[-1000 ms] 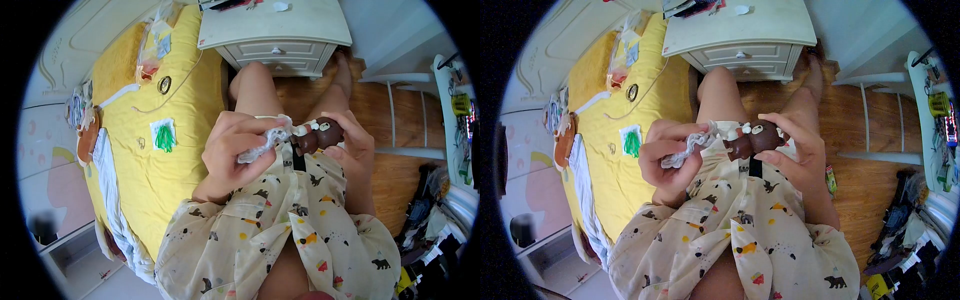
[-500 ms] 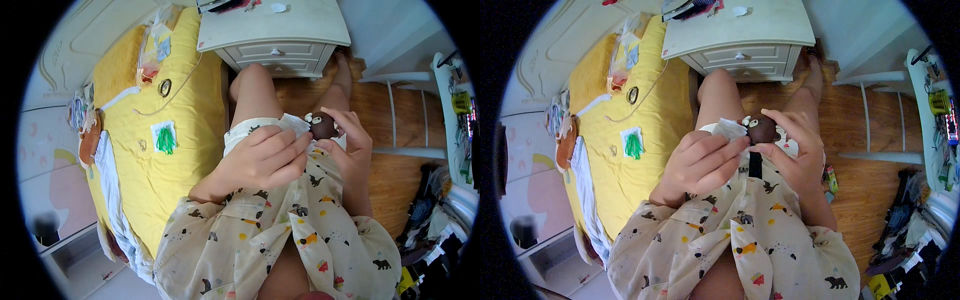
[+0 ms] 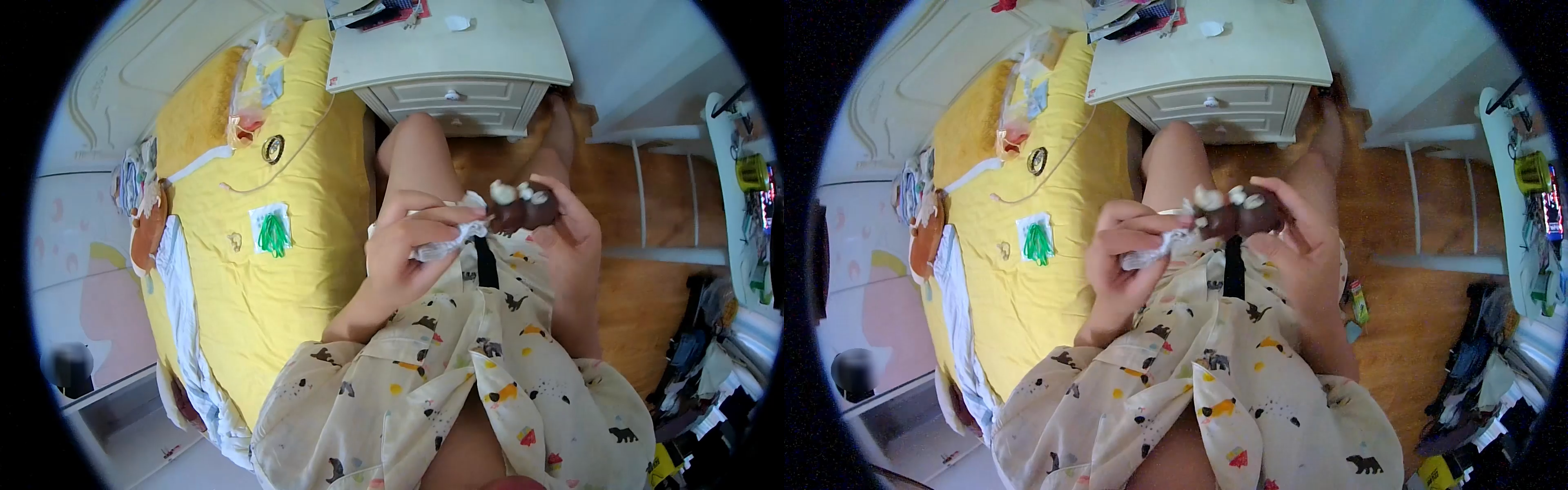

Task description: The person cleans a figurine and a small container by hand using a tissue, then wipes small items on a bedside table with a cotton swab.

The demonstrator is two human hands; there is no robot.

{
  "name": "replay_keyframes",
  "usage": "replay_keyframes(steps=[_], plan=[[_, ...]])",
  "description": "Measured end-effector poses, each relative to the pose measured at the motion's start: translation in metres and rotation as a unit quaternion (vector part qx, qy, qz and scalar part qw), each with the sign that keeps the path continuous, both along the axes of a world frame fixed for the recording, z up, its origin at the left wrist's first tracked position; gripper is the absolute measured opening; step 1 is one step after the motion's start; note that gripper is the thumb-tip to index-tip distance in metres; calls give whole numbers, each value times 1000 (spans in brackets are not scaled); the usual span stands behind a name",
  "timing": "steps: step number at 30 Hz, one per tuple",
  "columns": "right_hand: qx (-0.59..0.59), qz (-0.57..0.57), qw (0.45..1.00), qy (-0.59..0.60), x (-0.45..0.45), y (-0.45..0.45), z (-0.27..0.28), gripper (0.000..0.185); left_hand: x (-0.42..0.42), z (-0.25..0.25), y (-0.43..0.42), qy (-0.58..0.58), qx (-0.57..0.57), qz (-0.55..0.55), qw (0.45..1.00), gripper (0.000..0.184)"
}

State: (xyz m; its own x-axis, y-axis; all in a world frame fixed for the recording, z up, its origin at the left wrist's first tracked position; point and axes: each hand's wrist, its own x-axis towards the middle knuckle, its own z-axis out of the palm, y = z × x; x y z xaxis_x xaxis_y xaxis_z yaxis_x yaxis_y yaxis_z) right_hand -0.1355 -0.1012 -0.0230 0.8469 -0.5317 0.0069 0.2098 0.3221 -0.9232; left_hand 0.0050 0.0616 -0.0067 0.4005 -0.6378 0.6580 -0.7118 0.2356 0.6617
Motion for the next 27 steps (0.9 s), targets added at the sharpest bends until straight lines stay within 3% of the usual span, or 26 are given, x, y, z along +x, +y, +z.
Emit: replay_keyframes(steps=[2, 6, 7, 11, 17, 21, 24, 27], plan=[[264, 68, 957, -99, 1, -13, -35, 46, -5, -7, -2, 41, 4, -28, 999, 32], [576, 144, 790, -153, 8, -14, -35, 52, -9, -16, -8, 95, -35, 40, 994, 29], [585, 127, 796, -91, 10, -12, -26, 55, -7, -15, -8, 77, -21, 45, 996, 29], [595, 176, 780, -75, 16, -6, -32, 55, -8, -8, -22, 128, -88, 96, 983, 30], [569, 183, 799, -60, 20, 1, -40, 54, 1, -9, -37, -29, -47, 92, 994, 32], [578, 89, 811, -14, 25, 9, -24, 47, -1, -11, -44, -91, 7, 21, 996, 32], [572, 63, 817, -27, 25, 5, -22, 46, 4, -16, -43, -67, 20, -28, 997, 32], [579, 173, 786, -133, 24, -5, -44, 47, 7, -14, -41, -33, 18, 8, 999, 30]])
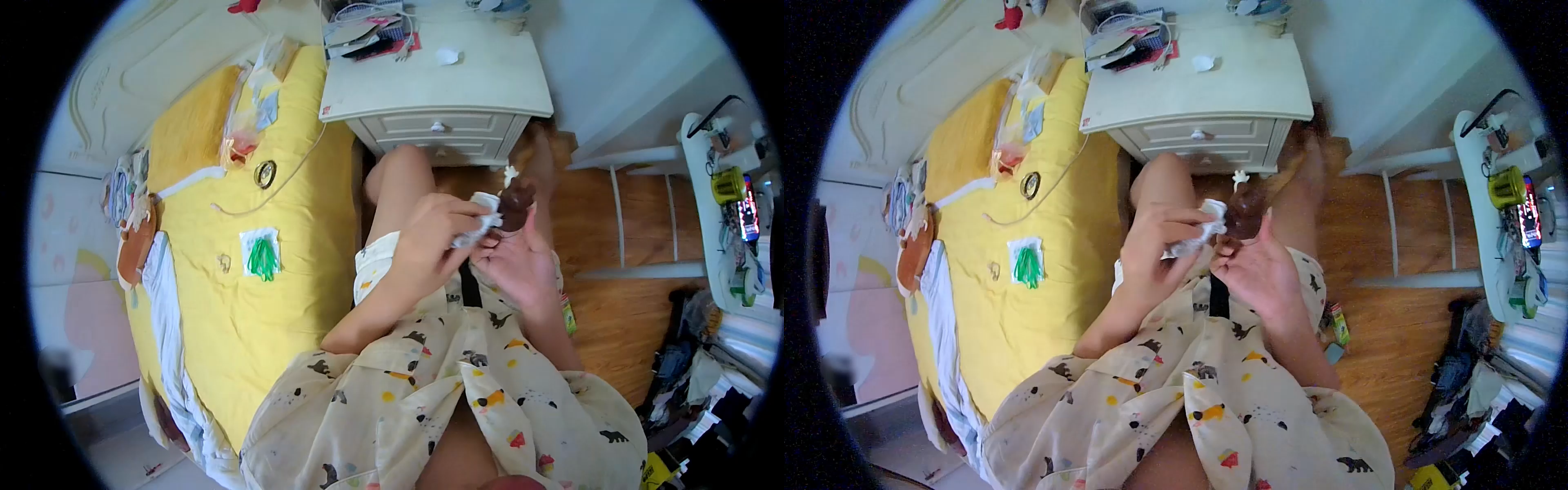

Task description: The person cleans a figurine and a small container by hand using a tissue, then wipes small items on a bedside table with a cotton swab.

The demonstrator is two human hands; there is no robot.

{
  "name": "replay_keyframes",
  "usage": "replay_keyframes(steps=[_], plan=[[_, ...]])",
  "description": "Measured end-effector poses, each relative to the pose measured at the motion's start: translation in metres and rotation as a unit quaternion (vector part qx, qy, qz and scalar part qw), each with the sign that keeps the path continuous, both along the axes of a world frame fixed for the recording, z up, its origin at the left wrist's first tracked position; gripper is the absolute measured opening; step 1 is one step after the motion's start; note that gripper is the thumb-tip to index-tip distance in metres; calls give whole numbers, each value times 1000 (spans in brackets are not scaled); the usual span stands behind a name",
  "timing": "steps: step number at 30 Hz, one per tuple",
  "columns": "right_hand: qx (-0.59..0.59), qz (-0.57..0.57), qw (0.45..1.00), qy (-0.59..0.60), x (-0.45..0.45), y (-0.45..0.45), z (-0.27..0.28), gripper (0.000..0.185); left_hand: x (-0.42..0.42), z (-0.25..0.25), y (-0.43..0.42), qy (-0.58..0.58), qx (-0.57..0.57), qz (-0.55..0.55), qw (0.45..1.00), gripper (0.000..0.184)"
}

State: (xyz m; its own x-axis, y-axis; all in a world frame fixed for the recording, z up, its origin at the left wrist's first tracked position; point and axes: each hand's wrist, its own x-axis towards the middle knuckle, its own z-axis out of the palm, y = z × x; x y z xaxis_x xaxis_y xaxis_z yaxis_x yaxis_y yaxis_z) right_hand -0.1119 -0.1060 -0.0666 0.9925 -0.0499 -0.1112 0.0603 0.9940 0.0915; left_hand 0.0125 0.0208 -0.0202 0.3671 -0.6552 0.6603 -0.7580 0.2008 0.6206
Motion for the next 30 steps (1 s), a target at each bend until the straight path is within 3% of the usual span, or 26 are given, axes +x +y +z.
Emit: replay_keyframes(steps=[4, 7, 9, 11, 12, 13, 14, 15, 16, 17, 19, 21, 24, 27, 30], plan=[[28, 8, 996, 85, 4, -1, 1, 46, -2, -4, -6, 1, 21, -1, 1000, 28], [-48, -127, 975, 177, 6, -3, 25, 53, -11, -11, -11, 18, 47, -62, 997, 29], [-38, -212, 966, 139, -7, -28, 19, 46, -15, -13, -11, 7, 56, -73, 996, 29], [-15, -287, 958, 7, -33, -67, -5, 40, -12, -14, -6, 23, 50, -61, 997, 28], [-32, -330, 942, -50, -54, -87, -4, 37, -10, -11, -3, 26, 50, -50, 997, 28], [-109, -392, 913, -31, -71, -105, 6, 36, -7, -9, 1, 30, 51, -37, 998, 28], [-217, -462, 859, 19, -89, -125, 24, 35, -4, -8, 3, 26, 43, -26, 998, 28], [-343, -530, 769, 103, -110, -143, 44, 34, -1, -9, 5, 32, 43, -23, 998, 28], [-471, -560, 653, 197, -130, -160, 61, 33, 3, -12, 8, 39, 44, -19, 998, 28], [-576, -571, 502, 301, -151, -175, 78, 33, 7, -15, 10, 45, 44, -15, 998, 28], [-680, -535, 273, 420, -182, -197, 104, 32, 11, -19, 15, 49, 59, 3, 997, 25], [-721, -484, 153, 472, -208, -220, 125, 40, 15, -23, 17, 35, 63, 11, 997, 22], [-788, -373, -10, 490, -219, -260, 155, 44, 16, -25, 18, 34, 71, 7, 997, 22], [-834, -318, -6, 451, -194, -292, 181, 48, 12, -23, 17, 45, 89, 1, 995, 24], [-862, -245, -100, 432, -173, -350, 187, 47, 9, -23, 15, 46, 92, -19, 995, 27]])
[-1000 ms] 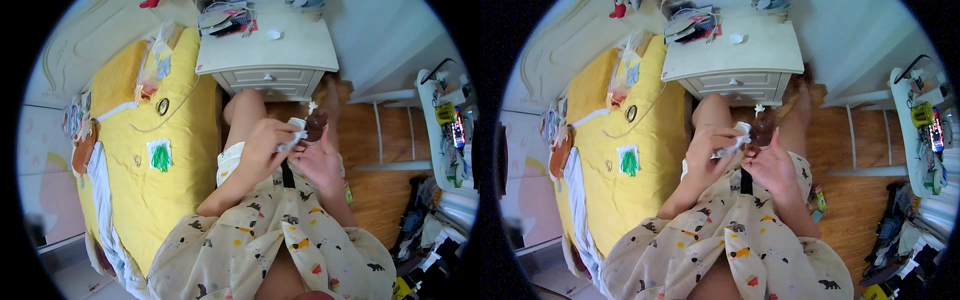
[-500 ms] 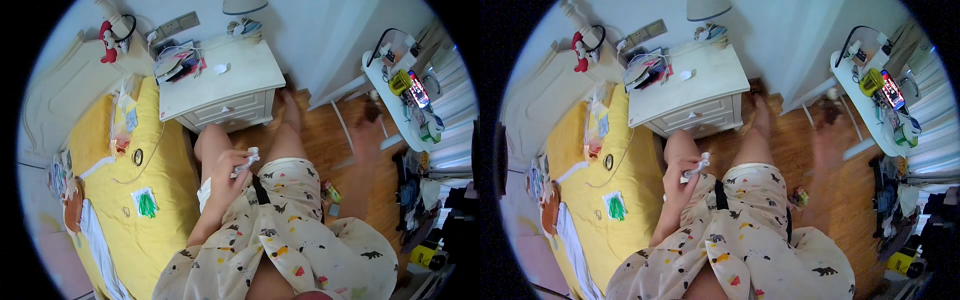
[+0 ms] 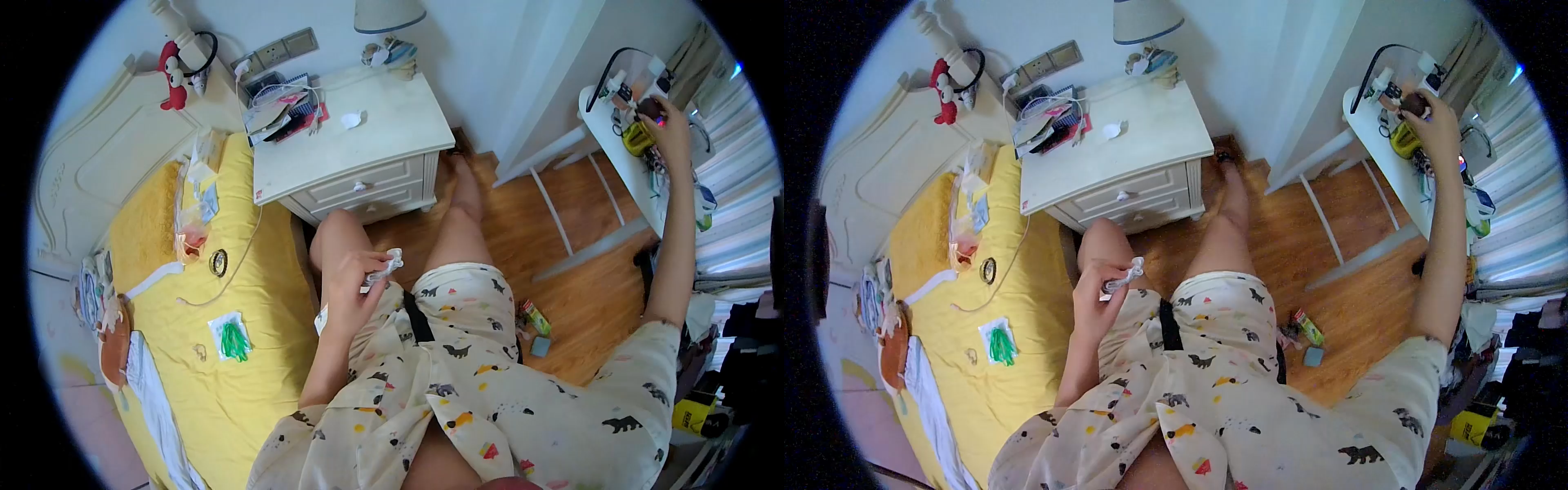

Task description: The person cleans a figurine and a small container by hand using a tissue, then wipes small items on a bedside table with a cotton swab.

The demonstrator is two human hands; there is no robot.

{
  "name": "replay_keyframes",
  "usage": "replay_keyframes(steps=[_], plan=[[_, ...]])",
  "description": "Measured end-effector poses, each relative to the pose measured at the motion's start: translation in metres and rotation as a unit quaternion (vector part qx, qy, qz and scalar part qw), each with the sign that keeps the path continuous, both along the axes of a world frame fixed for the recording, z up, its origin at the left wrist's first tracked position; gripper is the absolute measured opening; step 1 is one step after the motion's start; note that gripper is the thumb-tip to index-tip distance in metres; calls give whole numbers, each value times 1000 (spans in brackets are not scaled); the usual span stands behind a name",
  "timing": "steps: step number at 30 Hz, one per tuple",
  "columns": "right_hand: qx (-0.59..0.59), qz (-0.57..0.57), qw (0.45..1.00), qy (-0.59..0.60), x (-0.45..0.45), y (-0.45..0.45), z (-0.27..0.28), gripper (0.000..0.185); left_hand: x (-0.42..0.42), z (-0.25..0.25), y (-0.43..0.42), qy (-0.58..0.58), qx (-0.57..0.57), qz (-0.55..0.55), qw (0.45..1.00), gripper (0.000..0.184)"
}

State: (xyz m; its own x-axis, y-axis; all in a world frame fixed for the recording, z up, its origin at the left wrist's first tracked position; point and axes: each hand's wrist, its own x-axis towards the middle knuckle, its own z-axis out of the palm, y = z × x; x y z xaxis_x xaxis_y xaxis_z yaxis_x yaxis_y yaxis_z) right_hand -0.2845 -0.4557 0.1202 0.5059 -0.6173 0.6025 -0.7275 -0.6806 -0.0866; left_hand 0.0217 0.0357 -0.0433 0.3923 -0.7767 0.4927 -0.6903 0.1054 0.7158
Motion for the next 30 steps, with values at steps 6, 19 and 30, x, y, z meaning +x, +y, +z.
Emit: replay_keyframes(steps=[6, 19, 30], plan=[[62, -165, 971, 160, 44, -77, -18, 45, -1, 3, -2, -13, 12, -23, 1000, 27], [-120, -220, 908, 335, 51, -106, -48, 18, 10, -9, -2, -24, 33, -2, 999, 23], [-123, -273, 886, 355, 42, -109, -53, 42, 13, -19, 2, -15, 50, -6, 999, 24]])
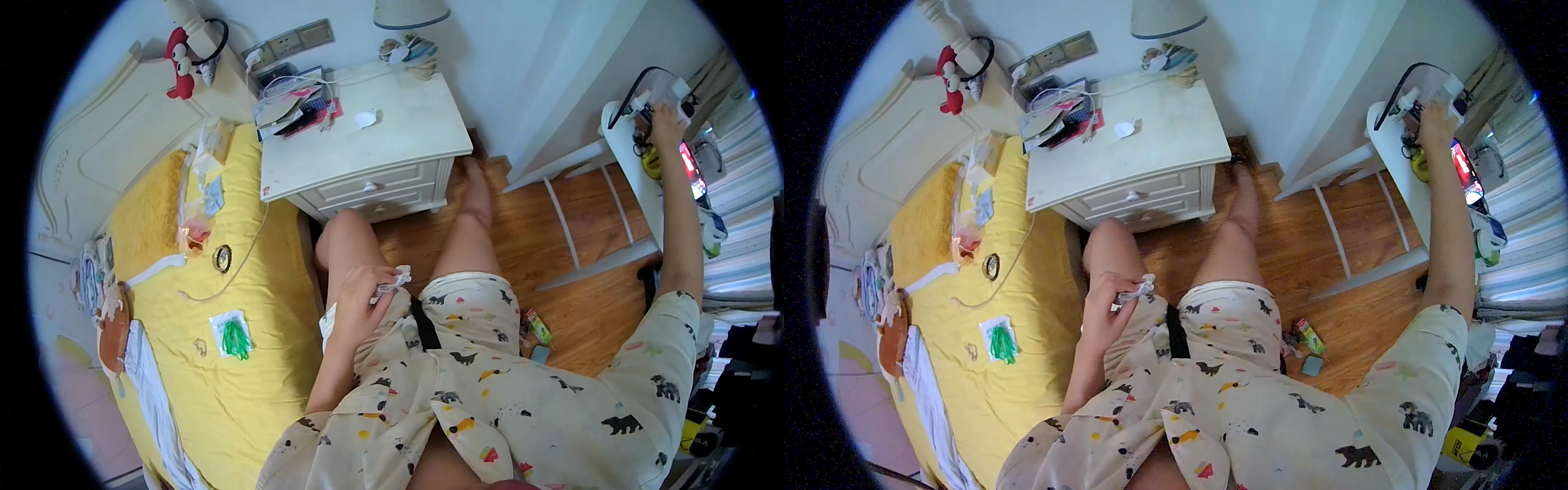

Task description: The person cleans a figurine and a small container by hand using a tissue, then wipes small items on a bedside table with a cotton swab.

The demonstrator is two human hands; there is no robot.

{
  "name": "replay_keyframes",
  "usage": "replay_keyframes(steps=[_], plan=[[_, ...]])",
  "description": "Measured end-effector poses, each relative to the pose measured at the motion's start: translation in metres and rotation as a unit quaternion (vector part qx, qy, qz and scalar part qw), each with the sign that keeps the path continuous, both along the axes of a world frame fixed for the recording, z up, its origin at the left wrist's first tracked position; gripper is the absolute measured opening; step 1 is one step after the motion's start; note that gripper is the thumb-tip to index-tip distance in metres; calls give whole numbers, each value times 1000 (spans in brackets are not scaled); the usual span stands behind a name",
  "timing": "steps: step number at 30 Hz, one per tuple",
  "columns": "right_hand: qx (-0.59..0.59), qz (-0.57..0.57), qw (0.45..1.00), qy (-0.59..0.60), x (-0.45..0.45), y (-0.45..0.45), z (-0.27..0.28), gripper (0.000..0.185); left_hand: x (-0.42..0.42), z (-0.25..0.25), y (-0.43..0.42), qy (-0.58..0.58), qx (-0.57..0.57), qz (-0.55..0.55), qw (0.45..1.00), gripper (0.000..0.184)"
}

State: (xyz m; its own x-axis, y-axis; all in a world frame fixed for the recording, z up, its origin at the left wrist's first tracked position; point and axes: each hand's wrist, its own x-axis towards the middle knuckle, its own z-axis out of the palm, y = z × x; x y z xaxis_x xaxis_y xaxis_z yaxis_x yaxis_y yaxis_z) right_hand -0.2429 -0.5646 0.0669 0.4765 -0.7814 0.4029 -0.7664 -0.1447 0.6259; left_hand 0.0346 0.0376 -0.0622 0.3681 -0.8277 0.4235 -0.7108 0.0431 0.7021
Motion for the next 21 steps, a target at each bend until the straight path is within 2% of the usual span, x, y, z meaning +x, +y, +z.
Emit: replay_keyframes(steps=[3, 6, 9, 13, 14, 17, 18, 21], plan=[[-11, 0, 998, -56, -4, -31, -10, 60, 2, -2, 2, 13, 6, 6, 1000, 23], [28, -22, 999, -37, -3, -25, -4, 70, 3, -5, 4, 27, 12, 12, 999, 22], [40, -27, 998, -38, 0, -23, -2, 73, 4, -6, 5, 34, 18, 20, 999, 20], [32, -12, 999, -38, 14, 3, 9, 55, 5, -4, 5, 22, 14, 22, 999, 20], [63, -32, 997, -25, 16, 2, 12, 50, 6, -4, 5, 22, 13, 22, 999, 20], [63, -23, 997, -28, 19, 5, 14, 52, 7, -7, 4, 25, 11, 19, 999, 21], [25, 11, 998, -50, 20, 8, 13, 51, 7, -7, 4, 25, 11, 18, 999, 21], [46, 27, 997, -62, 21, 21, 24, 51, 8, -8, 5, 27, 14, 22, 999, 21]])
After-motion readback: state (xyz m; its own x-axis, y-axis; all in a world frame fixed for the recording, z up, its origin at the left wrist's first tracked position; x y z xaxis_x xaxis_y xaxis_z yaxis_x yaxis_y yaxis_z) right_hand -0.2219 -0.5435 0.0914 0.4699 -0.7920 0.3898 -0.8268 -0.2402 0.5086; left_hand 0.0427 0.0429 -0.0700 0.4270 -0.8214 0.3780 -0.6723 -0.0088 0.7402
